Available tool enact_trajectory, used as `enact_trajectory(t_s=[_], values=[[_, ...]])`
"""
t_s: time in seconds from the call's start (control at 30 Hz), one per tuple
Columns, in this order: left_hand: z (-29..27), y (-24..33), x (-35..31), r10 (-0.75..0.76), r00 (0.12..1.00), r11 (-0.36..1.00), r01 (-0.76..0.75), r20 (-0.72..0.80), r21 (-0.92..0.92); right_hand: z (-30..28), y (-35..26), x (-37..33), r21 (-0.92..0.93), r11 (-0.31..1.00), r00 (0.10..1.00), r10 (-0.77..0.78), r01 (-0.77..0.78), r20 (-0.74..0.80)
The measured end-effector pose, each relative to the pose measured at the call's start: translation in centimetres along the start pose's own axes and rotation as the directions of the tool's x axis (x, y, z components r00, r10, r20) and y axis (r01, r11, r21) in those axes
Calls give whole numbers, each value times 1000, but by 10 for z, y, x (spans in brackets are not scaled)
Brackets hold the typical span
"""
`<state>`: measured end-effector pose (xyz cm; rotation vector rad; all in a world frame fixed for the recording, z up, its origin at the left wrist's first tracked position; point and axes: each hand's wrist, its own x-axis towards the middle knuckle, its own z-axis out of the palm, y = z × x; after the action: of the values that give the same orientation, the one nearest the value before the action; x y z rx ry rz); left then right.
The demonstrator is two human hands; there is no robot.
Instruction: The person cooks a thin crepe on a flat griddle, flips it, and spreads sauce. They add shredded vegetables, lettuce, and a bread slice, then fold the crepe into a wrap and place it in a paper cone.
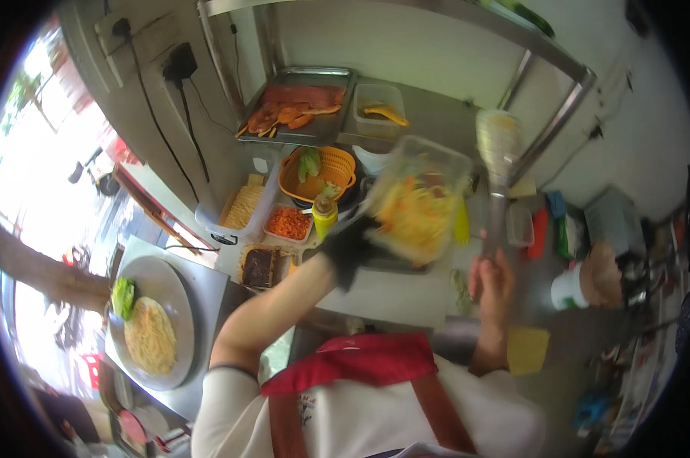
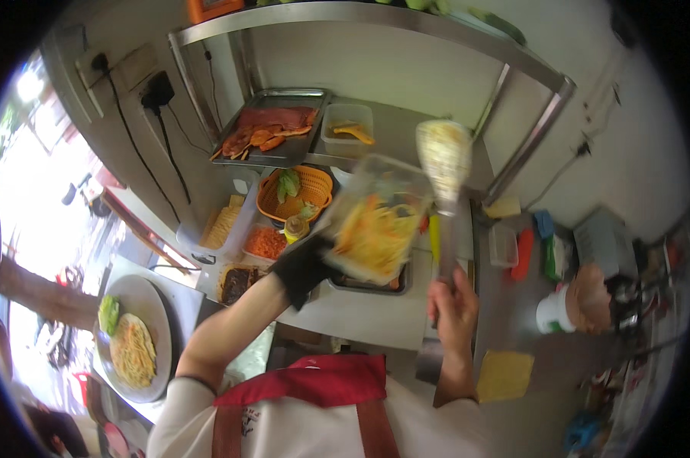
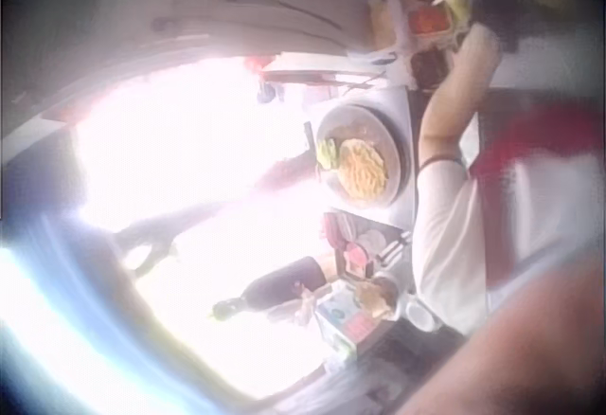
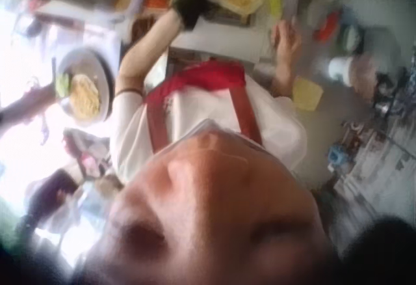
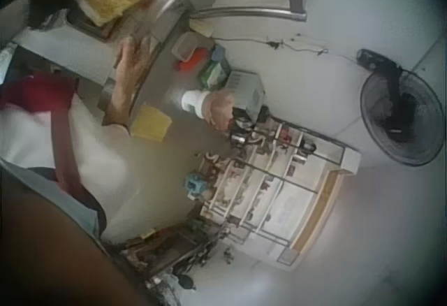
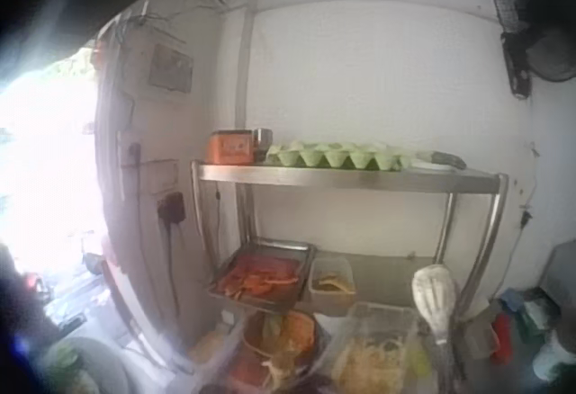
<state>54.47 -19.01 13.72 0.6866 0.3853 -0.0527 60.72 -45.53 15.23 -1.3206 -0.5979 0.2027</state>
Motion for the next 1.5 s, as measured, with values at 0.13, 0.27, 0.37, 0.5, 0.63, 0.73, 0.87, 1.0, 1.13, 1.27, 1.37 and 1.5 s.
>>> enact_trajectory(t_s=[0.13,0.27,0.37,0.5,0.63,0.73,0.87,1.0,1.13,1.27,1.37,1.5], values=[[67,6,157,105,982,988,-85,157,-128,-21,-12,23,12,992,983,122,-122,-138],[79,-13,280,16,984,919,56,177,-391,-22,10,39,6,972,971,235,-236,-48],[36,-31,301,69,961,873,71,266,-482,-10,29,46,-58,937,924,349,-344,154],[-39,-62,139,310,938,950,-301,-155,77,13,60,71,-436,819,730,549,-373,408],[-119,-113,-48,152,755,983,-47,-638,180,68,114,78,-592,803,651,414,69,637],[-145,-141,-156,115,574,993,-87,-811,79,104,168,77,-674,680,658,372,287,655],[-143,-158,-243,207,275,952,-278,-939,129,127,209,71,-755,577,730,363,313,580],[-152,-175,-278,278,167,882,-434,-946,183,121,170,67,-817,506,692,485,276,534],[-172,-182,-279,284,302,888,-440,-910,131,110,148,61,-841,400,601,589,364,541],[-191,-159,-250,288,465,944,-284,-837,168,120,169,54,-830,281,566,624,481,539],[-199,-134,-203,500,658,757,-17,-563,653,125,202,49,-829,231,549,655,510,520],[-203,-117,-107,570,788,293,72,-234,954,127,216,46,-818,269,554,625,508,550]])
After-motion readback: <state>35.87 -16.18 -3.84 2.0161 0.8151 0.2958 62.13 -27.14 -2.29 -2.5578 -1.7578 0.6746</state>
